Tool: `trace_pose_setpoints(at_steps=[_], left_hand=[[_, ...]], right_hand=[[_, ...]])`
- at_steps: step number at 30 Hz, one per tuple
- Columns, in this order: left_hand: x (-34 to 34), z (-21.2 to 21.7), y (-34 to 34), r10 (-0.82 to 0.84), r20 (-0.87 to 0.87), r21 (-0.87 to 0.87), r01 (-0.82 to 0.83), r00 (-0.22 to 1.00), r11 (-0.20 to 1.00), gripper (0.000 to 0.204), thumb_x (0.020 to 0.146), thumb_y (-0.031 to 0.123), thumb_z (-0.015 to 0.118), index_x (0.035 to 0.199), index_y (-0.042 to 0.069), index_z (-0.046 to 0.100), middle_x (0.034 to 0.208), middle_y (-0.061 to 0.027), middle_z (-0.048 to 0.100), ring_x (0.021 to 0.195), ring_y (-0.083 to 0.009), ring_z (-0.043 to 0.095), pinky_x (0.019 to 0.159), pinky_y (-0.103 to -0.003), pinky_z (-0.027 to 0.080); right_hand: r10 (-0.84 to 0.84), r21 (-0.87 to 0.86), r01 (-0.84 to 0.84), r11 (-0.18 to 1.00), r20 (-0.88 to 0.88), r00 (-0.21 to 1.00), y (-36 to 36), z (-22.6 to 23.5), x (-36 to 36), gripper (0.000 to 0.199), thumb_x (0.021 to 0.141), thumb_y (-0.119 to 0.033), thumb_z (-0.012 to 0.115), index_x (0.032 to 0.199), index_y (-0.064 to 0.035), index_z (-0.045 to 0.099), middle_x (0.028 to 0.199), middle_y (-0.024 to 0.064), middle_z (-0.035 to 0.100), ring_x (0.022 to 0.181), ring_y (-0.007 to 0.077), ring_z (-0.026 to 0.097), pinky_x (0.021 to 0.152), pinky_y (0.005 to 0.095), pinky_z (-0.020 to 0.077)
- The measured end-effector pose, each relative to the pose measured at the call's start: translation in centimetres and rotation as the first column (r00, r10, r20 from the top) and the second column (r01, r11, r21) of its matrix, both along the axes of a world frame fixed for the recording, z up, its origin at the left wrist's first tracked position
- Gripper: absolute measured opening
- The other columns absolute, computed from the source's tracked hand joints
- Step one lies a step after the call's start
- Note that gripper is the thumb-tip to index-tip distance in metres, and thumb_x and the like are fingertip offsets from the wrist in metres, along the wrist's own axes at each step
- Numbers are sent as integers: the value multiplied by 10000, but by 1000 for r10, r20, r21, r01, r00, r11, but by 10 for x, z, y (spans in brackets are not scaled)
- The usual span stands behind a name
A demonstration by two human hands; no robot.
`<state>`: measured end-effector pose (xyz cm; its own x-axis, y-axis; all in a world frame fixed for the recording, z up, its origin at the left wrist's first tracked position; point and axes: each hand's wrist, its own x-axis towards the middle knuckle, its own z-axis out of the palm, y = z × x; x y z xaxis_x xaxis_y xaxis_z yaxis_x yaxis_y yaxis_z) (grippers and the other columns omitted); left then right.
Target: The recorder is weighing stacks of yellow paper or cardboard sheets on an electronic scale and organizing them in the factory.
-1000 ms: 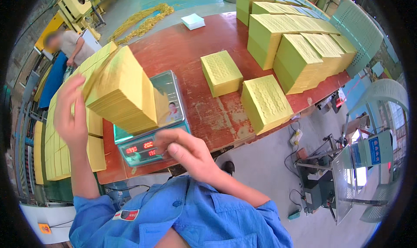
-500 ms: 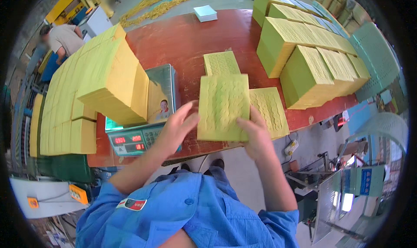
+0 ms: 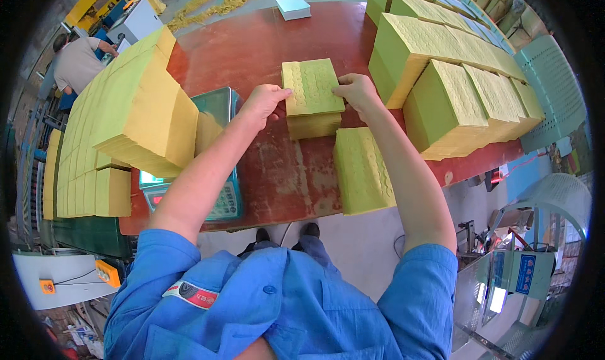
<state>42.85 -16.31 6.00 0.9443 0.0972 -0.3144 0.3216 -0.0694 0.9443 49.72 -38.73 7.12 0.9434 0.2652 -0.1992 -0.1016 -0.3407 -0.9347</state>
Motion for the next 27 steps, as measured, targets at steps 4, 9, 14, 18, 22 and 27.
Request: trace_pose_setpoints(at_steps=[4, 9, 14, 18, 22, 27], left_hand=[[-3, -5, -1, -34, -84, 39, 37, 996, 999, 184, 919, 253, 583, 852, 87, 626, 735, -33, 649, 570, -120, 561, 466, -244, 401], [-9, -7, 0, -56, -100, 113, 67, 993, 991, 202, 925, 250, 570, 837, 74, 611, 732, -44, 637, 565, -126, 561, 453, -246, 406], [-12, -13, -1, -38, -62, 154, 48, 997, 987, 218, 928, 254, 566, 800, 78, 586, 707, -49, 634, 526, -126, 547, 444, -250, 400], [-14, -19, -1, -31, -67, 136, 40, 997, 990, 213, 927, 247, 564, 803, 75, 586, 694, -45, 632, 502, -128, 535, 431, -256, 395], [-11, -26, 1, -31, -22, 238, 35, 999, 971, 226, 924, 241, 564, 801, 54, 596, 689, -53, 628, 503, -137, 553, 428, -274, 411], [-11, -26, -1, -28, 26, 325, 18, 999, 946, 229, 913, 226, 576, 821, 19, 610, 662, -64, 598, 509, -150, 573, 445, -302, 448]], right_hand=[[5, -85, -2, 996, 38, 999, -4, -13, 4, 274, 810, -121, 697, 1044, 21, 682, 856, 62, 672, 698, 119, 598, 571, 264, 462], [16, -141, -6, 990, 66, 998, -6, -16, 3, 271, 779, -133, 719, 1005, 16, 696, 846, 74, 676, 666, 133, 595, 569, 286, 478], [3, -212, 13, 977, 77, 997, -5, -20, -2, 255, 774, -152, 724, 967, 12, 698, 812, 72, 663, 633, 130, 578, 565, 295, 479], [20, -186, -6, 983, 73, 997, -7, -25, 1, 254, 766, -147, 731, 960, 13, 696, 806, 72, 660, 639, 131, 578, 564, 295, 477], [21, -211, -1, 977, 93, 995, -4, -27, 2, 236, 764, -146, 735, 931, 15, 691, 785, 68, 655, 635, 129, 577, 555, 295, 469], [21, -166, -7, 986, 82, 996, -5, -22, -1, 193, 770, -137, 737, 868, 19, 679, 746, 52, 647, 611, 117, 572, 510, 270, 433]])
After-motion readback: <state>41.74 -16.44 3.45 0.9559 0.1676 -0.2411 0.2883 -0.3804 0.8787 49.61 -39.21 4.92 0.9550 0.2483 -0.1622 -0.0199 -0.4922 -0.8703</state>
